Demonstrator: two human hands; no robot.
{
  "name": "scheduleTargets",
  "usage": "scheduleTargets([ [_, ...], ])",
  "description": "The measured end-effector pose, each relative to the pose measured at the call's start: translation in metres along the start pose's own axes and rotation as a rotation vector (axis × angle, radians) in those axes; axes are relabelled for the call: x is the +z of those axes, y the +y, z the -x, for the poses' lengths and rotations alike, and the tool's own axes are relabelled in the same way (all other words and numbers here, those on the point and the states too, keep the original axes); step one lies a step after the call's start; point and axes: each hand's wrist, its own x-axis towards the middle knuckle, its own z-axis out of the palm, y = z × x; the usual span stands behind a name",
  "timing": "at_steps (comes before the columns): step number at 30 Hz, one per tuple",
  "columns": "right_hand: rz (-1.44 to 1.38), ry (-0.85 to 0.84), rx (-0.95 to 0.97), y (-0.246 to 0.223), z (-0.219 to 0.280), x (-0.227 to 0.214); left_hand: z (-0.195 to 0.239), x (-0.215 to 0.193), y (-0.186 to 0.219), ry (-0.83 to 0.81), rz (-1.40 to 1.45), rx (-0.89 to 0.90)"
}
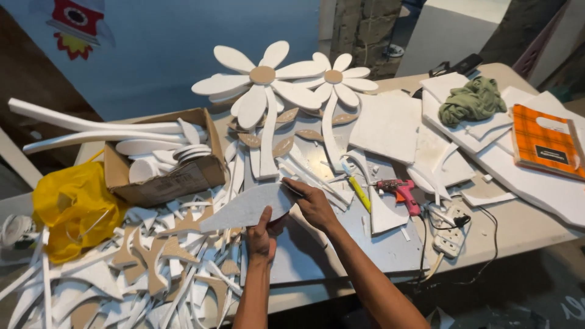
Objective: The person cuts a white foam sheet into a leaf shape using a utility knife, then sands the edges with a sanding block. They handle the finished leaf and briefly move a completed foam flower on the table.
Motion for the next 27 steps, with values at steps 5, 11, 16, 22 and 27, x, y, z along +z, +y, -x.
scheduleTargets([
  [5, 0.027, 0.171, 0.146, -0.026, 0.056, 0.026, 0.001, 0.006, 0.006, 0.076, 0.157, 0.028],
  [11, -0.148, 0.279, 0.167, -0.064, 0.044, 0.052, -0.033, -0.028, -0.041, 0.093, 0.095, 0.032],
  [16, 0.046, 0.123, 0.081, -0.034, -0.023, 0.032, -0.048, -0.05, -0.06, 0.068, 0.069, 0.042],
  [22, -0.342, 0.148, 0.068, -0.019, -0.037, 0.017, -0.004, 0.001, -0.003, 0.074, 0.046, 0.049],
  [27, -0.046, 0.166, 0.154, -0.052, 0.02, 0.051, 0.0, 0.011, 0.003, 0.113, 0.025, 0.129],
])
